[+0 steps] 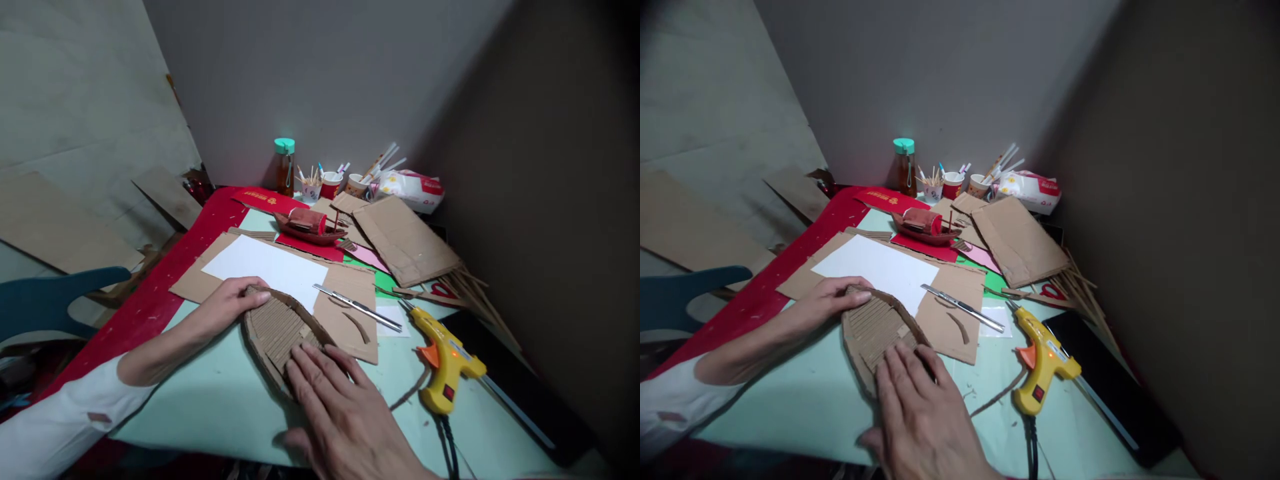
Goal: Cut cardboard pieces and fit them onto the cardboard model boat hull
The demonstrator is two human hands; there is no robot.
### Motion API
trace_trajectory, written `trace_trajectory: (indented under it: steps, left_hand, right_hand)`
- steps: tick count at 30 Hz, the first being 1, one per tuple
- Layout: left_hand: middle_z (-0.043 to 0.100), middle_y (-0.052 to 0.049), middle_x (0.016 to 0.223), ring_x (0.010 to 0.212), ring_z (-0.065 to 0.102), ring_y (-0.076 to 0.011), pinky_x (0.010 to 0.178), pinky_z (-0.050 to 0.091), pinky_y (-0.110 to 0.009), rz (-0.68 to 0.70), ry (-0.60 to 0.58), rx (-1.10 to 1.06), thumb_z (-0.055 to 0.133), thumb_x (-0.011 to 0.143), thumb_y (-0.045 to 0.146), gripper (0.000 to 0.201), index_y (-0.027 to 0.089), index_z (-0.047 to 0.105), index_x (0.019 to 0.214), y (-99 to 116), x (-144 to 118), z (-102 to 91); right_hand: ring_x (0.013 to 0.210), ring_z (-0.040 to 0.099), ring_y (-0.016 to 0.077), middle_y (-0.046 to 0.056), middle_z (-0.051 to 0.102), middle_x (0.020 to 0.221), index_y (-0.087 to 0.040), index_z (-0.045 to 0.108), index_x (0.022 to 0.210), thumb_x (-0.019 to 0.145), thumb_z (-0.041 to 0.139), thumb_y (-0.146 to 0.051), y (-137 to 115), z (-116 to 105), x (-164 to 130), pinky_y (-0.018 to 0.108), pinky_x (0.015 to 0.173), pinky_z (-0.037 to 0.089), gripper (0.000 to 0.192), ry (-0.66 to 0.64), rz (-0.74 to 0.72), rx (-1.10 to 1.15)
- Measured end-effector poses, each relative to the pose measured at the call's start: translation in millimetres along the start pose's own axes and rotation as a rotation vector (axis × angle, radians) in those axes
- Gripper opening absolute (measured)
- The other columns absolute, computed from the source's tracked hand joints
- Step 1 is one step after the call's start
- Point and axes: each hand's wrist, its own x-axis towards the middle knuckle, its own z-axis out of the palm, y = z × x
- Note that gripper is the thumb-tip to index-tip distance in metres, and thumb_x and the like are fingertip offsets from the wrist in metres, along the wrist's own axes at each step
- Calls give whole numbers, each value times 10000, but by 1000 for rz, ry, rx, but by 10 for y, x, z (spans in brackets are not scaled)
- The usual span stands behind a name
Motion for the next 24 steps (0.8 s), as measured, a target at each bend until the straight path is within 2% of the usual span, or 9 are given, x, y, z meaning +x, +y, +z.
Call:
trace_trajectory:
  steps: [2, 4, 6, 9, 12, 15, 17, 21, 24]
  left_hand:
    - [712, -79, 758, 709, 595, -229, 666, 429, -288, -21, -54, 1, 707, 763, 420, 253, 176, 772, 787, 12, 34, -22]
    - [721, -91, 753, 686, 591, -225, 639, 426, -286, -30, -81, 36, 731, 737, 405, 238, 173, 784, 750, 43, 79, -33]
    - [693, -66, 654, 589, 532, -191, 560, 385, -269, -32, -84, 92, 776, 686, 352, 175, 178, 787, 678, 89, 132, -30]
    - [599, -17, 487, 449, 395, -139, 461, 300, -255, -47, -85, 152, 790, 647, 309, 134, 182, 782, 606, 158, 203, -11]
    - [596, -23, 474, 424, 405, -140, 433, 289, -255, -69, -100, 161, 779, 647, 331, 168, 169, 782, 604, 195, 248, -8]
    - [644, -51, 543, 480, 484, -164, 451, 320, -259, -78, -109, 140, 792, 645, 337, 184, 156, 781, 615, 196, 293, -47]
    - [664, -57, 585, 536, 527, -179, 489, 357, -265, -72, -93, 107, 812, 632, 332, 182, 154, 775, 618, 184, 334, -70]
    - [678, -45, 675, 637, 582, -188, 598, 425, -282, -55, -9, -16, 811, 661, 368, 236, 143, 754, 704, 134, 389, -4]
    - [690, -33, 809, 790, 624, -201, 718, 467, -292, -28, 40, -129, 748, 750, 426, 293, 165, 723, 880, 93, 360, 107]
  right_hand:
    - [1193, 648, 303, 154, 673, 1310, -41, 646, 1257, 1014, 465, -356, -49, 84, -90, 440, 979, 563, 437, 24, 11, -68]
    - [1186, 658, 292, 155, 666, 1312, -33, 659, 1244, 1032, 352, -232, -77, 140, -118, 409, 975, 577, 423, 27, 14, -108]
    - [1149, 680, 304, 169, 684, 1272, -18, 693, 1188, 978, 282, -90, -106, 176, -102, 394, 939, 601, 467, 39, 3, -139]
    - [1079, 708, 340, 208, 717, 1185, 11, 724, 1113, 878, 312, -11, -150, 209, -60, 397, 889, 627, 475, 64, -5, -185]
    - [1078, 713, 322, 190, 723, 1184, -7, 721, 1124, 890, 324, -22, -134, 165, -70, 393, 896, 629, 461, 104, -23, -129]
    - [1162, 676, 285, 140, 698, 1256, -85, 697, 1201, 939, 395, -46, -56, 17, -148, 413, 945, 610, 402, 87, -52, -51]
    - [1141, 691, 275, 122, 713, 1239, -145, 701, 1207, 931, 502, -43, -11, -72, -201, 398, 907, 628, 355, 72, -49, -39]
    - [866, 774, 252, 118, 791, 1046, -94, 746, 1042, 906, 581, -18, -18, -26, -198, 312, 676, 670, 227, 189, -56, -75]
    - [724, 768, 210, 120, 803, 893, -55, 747, 971, 939, 545, -39, -77, 111, -119, 250, 609, 656, 205, 293, -6, -71]
